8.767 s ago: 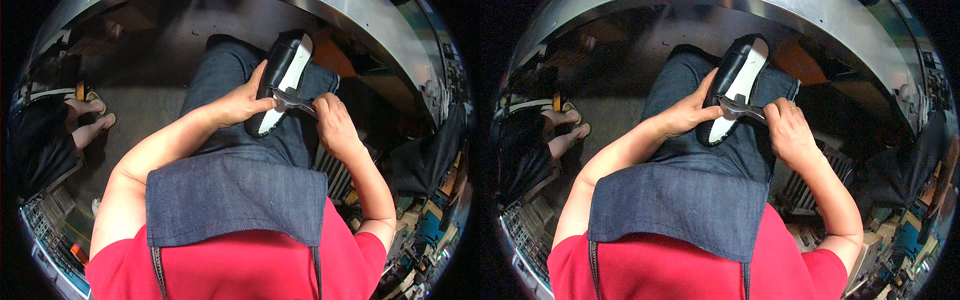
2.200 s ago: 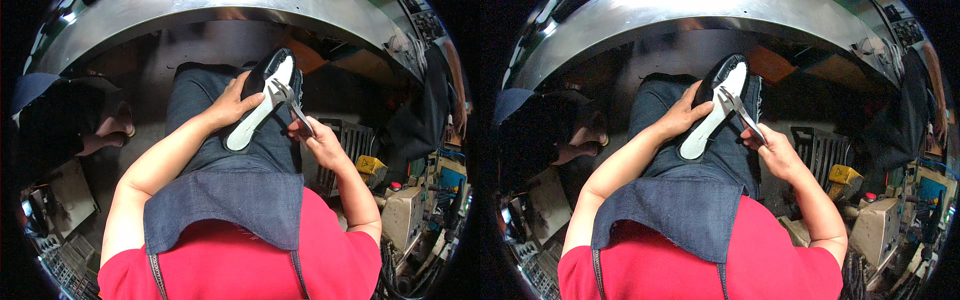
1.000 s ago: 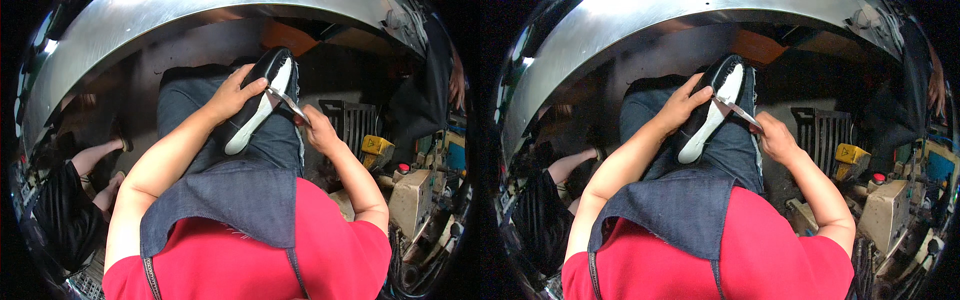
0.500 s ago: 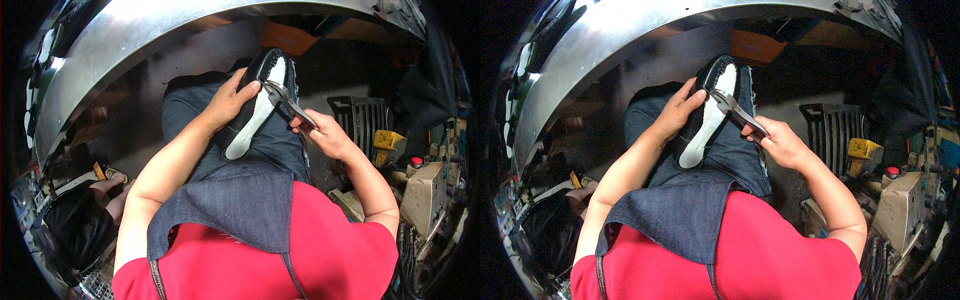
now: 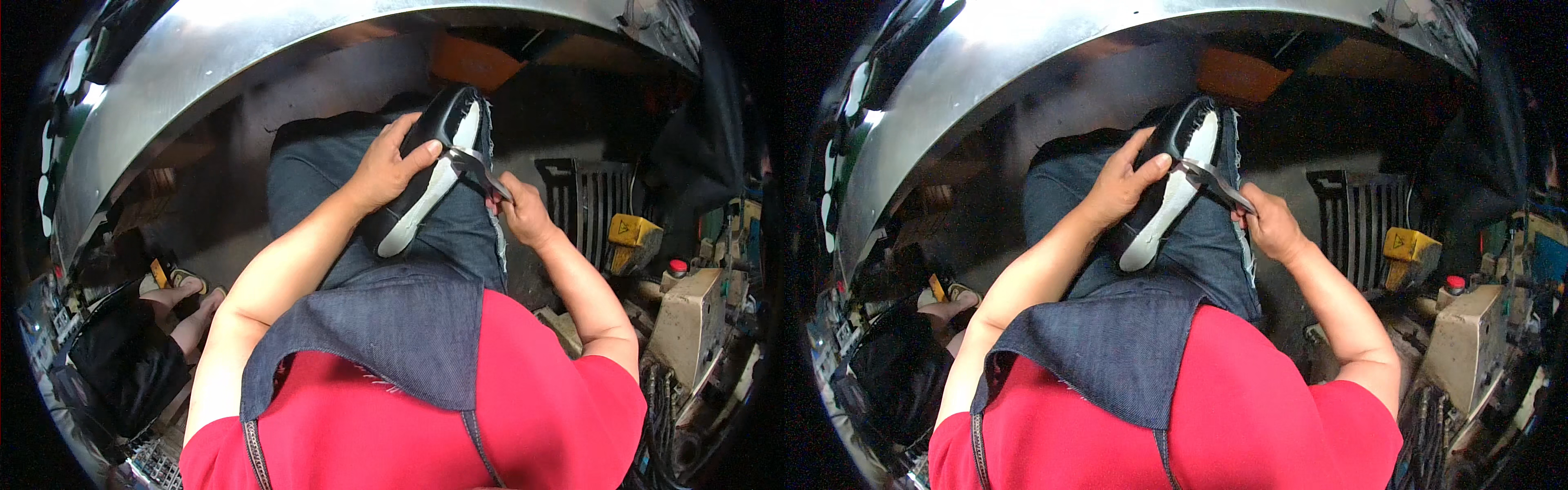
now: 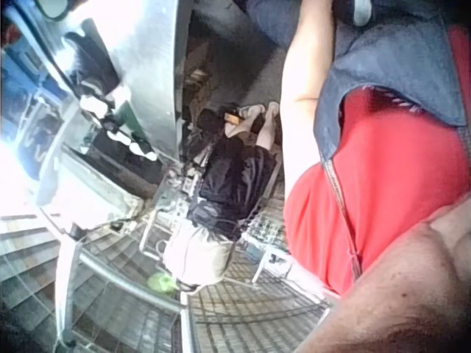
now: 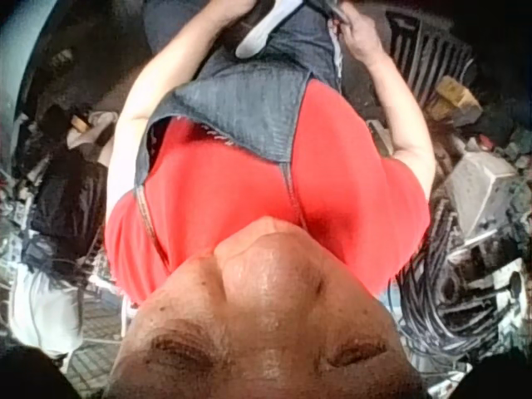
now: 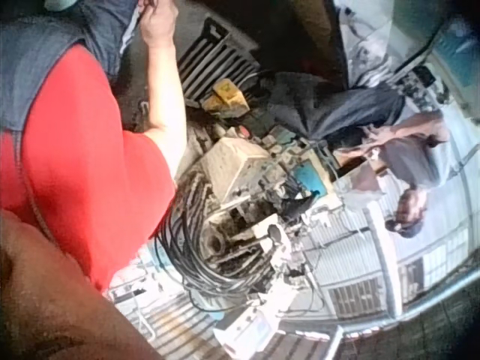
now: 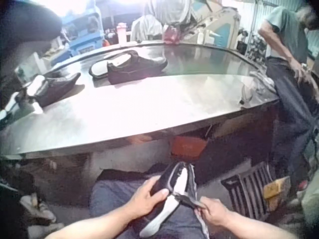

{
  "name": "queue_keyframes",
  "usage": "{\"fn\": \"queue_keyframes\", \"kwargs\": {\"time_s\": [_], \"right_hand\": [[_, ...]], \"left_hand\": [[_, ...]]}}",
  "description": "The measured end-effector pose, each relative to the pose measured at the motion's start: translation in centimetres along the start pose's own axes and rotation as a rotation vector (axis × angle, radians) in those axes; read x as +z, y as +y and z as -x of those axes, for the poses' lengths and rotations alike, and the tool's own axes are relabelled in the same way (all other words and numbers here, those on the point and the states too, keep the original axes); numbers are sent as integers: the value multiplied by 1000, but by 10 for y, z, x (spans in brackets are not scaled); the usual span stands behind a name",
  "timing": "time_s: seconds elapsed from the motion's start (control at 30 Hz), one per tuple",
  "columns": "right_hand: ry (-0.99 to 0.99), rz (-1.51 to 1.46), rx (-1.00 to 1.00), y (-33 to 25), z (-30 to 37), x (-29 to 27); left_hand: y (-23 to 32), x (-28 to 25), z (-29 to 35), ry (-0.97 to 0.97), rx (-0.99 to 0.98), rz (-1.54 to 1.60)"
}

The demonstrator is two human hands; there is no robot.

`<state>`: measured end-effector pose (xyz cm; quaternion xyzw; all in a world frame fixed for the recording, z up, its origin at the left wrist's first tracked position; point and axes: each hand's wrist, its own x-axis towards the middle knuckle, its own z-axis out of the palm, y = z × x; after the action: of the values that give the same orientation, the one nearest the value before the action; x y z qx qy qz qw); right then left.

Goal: Lasting the edges of a shoe upper over the insole using a hand tool.

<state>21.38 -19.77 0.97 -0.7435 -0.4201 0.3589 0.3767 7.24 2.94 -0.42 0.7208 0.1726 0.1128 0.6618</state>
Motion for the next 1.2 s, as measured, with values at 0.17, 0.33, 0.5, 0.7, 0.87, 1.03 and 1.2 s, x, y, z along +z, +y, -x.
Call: {"fn": "queue_keyframes", "kwargs": {"time_s": [0.17, 0.33, 0.5, 0.7, 0.87, 1.03, 1.2], "right_hand": [[67, 102, -39, -16, 8, 12], [41, 62, 4, -20, 22, 12], [73, -27, 10, -33, 44, 1], [108, -152, 126, -56, 29, 4], [174, -75, -62, -64, 8, 5], [120, 243, -16, -59, -6, -1], [253, 209, -111, -41, -9, 14]], "left_hand": [[2, 0, -4, 5, -90, 155], [11, 1, -10, -31, -111, 97], [27, -1, -13, -32, -147, -72], [22, 6, -8, 72, -62, -181], [23, -2, -4, -27, -57, -123], [12, -5, -4, -51, -56, -85], [18, -7, -1, -79, -43, -108]]}}
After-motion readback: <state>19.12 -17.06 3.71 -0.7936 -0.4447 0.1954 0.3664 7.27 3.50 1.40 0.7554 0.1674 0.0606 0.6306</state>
